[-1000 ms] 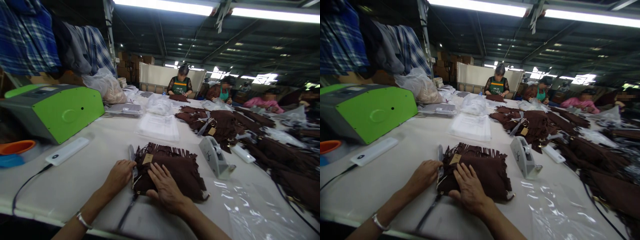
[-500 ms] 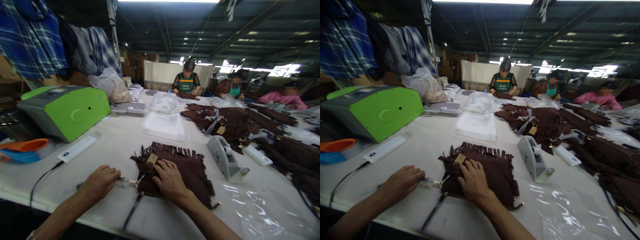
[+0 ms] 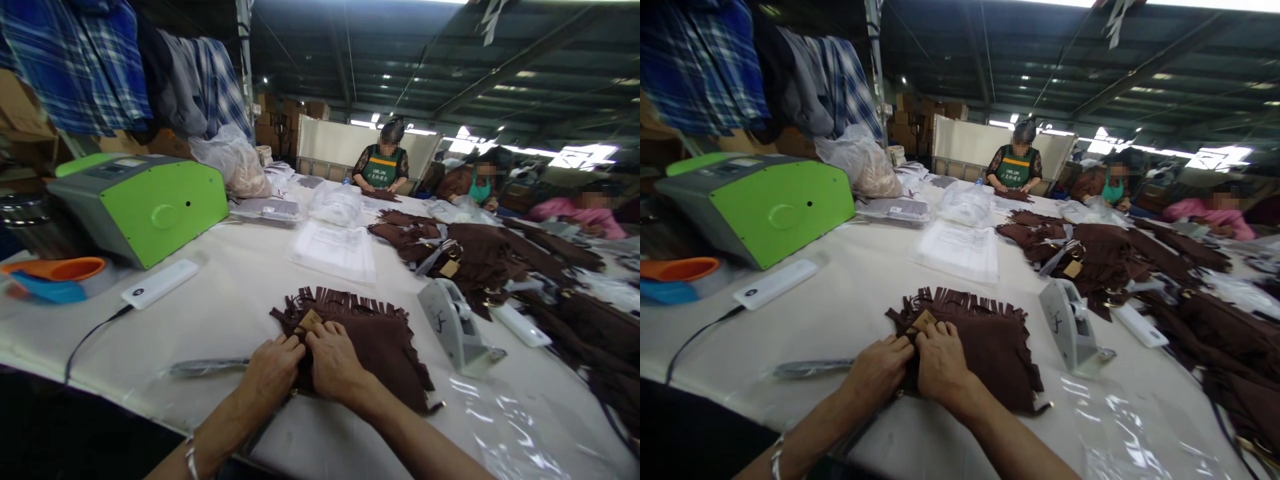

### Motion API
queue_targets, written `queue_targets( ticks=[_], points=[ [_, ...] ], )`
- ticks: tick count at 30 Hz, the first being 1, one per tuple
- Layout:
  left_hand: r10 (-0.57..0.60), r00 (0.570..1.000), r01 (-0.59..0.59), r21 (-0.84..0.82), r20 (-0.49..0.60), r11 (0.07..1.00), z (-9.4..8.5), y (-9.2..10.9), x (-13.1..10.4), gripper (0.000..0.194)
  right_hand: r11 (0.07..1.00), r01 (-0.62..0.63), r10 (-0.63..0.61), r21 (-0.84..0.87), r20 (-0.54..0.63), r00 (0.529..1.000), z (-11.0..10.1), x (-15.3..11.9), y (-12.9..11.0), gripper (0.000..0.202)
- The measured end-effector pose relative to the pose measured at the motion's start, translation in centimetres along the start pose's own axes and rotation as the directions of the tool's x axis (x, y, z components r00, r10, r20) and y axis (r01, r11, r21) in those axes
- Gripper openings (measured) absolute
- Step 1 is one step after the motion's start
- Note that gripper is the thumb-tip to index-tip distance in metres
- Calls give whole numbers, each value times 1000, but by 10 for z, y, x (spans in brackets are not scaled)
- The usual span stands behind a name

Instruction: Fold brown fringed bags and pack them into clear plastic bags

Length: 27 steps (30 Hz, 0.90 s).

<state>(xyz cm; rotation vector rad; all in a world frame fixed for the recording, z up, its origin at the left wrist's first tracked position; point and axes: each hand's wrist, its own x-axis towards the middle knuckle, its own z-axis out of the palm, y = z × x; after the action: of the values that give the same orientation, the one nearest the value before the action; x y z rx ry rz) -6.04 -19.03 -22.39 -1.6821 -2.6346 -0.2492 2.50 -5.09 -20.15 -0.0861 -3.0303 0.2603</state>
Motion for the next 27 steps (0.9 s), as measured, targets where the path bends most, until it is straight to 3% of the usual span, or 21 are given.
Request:
queue_targets(
  ticks=[7,12,16,19,23,27],
  points=[
    [-27,999,27,7,-19,1000,-5,-2,-5,18,1000,-16,16,7,-52,999,-1,-5,10,13],
    [-42,998,38,-75,-45,996,-9,-4,-5,14,996,55,-49,66,-87,995,0,-11,16,11],
    [-111,980,98,-85,-168,992,-5,2,5,30,997,32,-23,74,-123,992,7,-20,25,36],
    [-144,954,141,-32,-262,990,-1,4,18,44,1000,15,-14,8,-63,998,14,-21,29,53],
    [-301,912,311,-8,-279,950,-6,-22,26,26,999,-48,48,2,-16,999,17,-17,26,54],
    [-516,787,542,-18,-339,840,-21,-70,0,30,997,-56,55,55,14,998,2,-23,22,57]
  ],
)
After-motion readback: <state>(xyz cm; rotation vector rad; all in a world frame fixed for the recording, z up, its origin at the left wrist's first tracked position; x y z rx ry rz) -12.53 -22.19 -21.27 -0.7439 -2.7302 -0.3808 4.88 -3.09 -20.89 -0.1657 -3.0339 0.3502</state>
